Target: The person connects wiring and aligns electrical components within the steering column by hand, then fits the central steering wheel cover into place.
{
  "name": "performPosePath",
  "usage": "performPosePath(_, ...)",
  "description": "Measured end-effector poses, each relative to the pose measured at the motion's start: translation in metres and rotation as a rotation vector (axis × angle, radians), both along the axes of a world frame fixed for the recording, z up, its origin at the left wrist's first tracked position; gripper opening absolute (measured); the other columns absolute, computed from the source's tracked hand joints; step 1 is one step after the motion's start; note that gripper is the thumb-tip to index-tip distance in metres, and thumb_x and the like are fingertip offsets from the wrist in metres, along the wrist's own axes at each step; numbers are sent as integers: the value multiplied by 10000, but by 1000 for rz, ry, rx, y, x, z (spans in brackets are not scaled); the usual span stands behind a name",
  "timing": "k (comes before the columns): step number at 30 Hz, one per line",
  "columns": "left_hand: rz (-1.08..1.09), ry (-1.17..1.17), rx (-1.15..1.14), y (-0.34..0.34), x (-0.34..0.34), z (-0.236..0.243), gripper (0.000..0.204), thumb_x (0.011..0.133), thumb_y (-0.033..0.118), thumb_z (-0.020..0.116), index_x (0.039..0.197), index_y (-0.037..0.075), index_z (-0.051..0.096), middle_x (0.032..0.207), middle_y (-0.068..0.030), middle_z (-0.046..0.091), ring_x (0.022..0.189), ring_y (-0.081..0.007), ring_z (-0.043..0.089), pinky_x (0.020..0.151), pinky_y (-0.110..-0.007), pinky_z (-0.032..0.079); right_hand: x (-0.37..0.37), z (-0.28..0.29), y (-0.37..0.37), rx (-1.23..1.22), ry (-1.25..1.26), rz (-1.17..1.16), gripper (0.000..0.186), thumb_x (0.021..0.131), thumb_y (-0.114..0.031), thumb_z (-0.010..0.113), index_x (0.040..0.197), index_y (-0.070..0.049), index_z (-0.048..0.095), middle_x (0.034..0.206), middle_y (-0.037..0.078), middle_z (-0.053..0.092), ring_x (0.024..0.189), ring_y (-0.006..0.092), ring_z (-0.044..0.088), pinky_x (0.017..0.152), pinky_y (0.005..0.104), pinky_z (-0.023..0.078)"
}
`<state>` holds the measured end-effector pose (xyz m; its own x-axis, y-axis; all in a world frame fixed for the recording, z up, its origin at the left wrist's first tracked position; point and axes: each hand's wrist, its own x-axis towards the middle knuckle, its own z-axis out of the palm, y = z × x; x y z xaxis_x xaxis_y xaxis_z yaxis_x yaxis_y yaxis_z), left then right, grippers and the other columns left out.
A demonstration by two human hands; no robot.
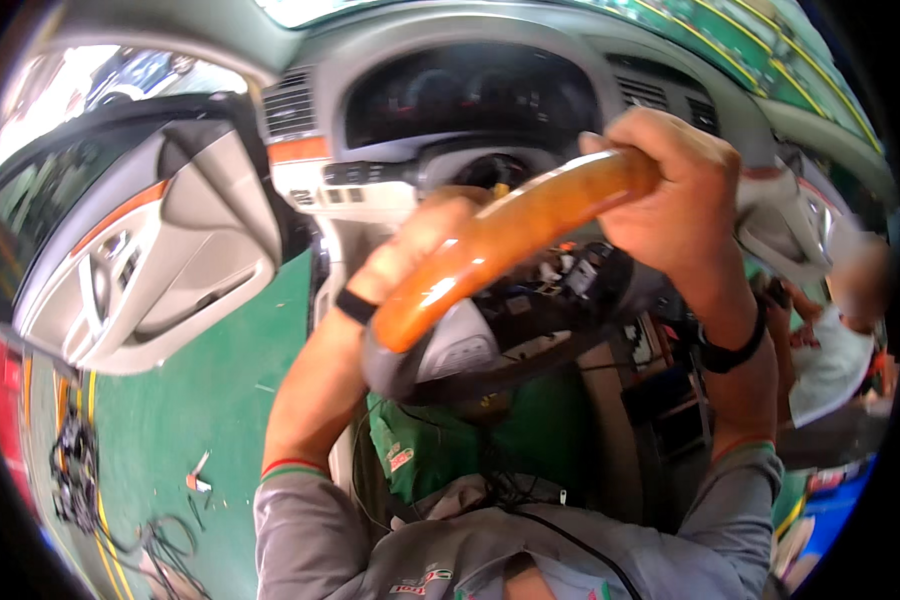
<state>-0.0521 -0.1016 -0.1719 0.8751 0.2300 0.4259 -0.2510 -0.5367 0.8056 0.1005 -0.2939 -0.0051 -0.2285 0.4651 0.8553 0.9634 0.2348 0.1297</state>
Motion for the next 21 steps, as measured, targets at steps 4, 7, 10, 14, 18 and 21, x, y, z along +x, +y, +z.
performPosePath(4, -5, 160, -629, -11, 12, 26, 215, 955, 160, 691, 1087, -8, 705, 984, -52, 723, 821, -91, 656, 722, -266, 526, 3, 4, 7, 48, -26, -27, 251, 729, -83, 862, 751, -68, 612, 671, 118, 592, 581, 324, 594, 542, 343, 483)
performPosePath(7, 22, 202, -754, -14, 14, 28, 244, 972, 179, 684, 1132, -5, 690, 1000, -46, 725, 820, -82, 657, 724, -251, 525, 9, 4, 3, 49, -10, -59, 229, 725, -97, 856, 777, -78, 634, 679, 117, 597, 582, 326, 588, 548, 339, 484)
performPosePath(10, 54, 226, -818, -15, 11, 30, 273, 990, 197, 676, 1177, -3, 676, 1015, -39, 727, 820, -72, 658, 727, -236, 524, 7, 7, 3, 19, 11, -112, 224, 673, -150, 838, 803, -98, 664, 716, 115, 641, 638, 334, 640, 597, 385, 513)
performPosePath(14, 61, 225, -896, -20, 8, 27, 314, 1014, 222, 666, 1237, 1, 656, 1035, -30, 730, 819, -59, 660, 730, -216, 523, 1, 8, 1, -73, 13, -142, 260, 642, -134, 814, 867, -100, 688, 749, 92, 669, 673, 310, 663, 620, 360, 526)
performPosePath(18, 9, 227, -938, -12, -2, 24, 355, 1038, 246, 656, 1296, 4, 637, 1056, -21, 732, 818, -46, 662, 733, -196, 521, -11, 25, -2, -201, 94, -143, 157, 692, -218, 731, 753, -75, 705, 744, 178, 706, 767, 390, 716, 722, 477, 568)
performPosePath(21, 16, 236, -871, -11, 0, 27, 305, 1044, 248, 650, 1236, 11, 655, 948, 23, 704, 750, -21, 626, 664, -174, 490, -10, 32, 3, -321, 119, -217, 157, 677, -197, 734, 758, -65, 708, 750, 184, 708, 780, 395, 716, 738, 483, 569)
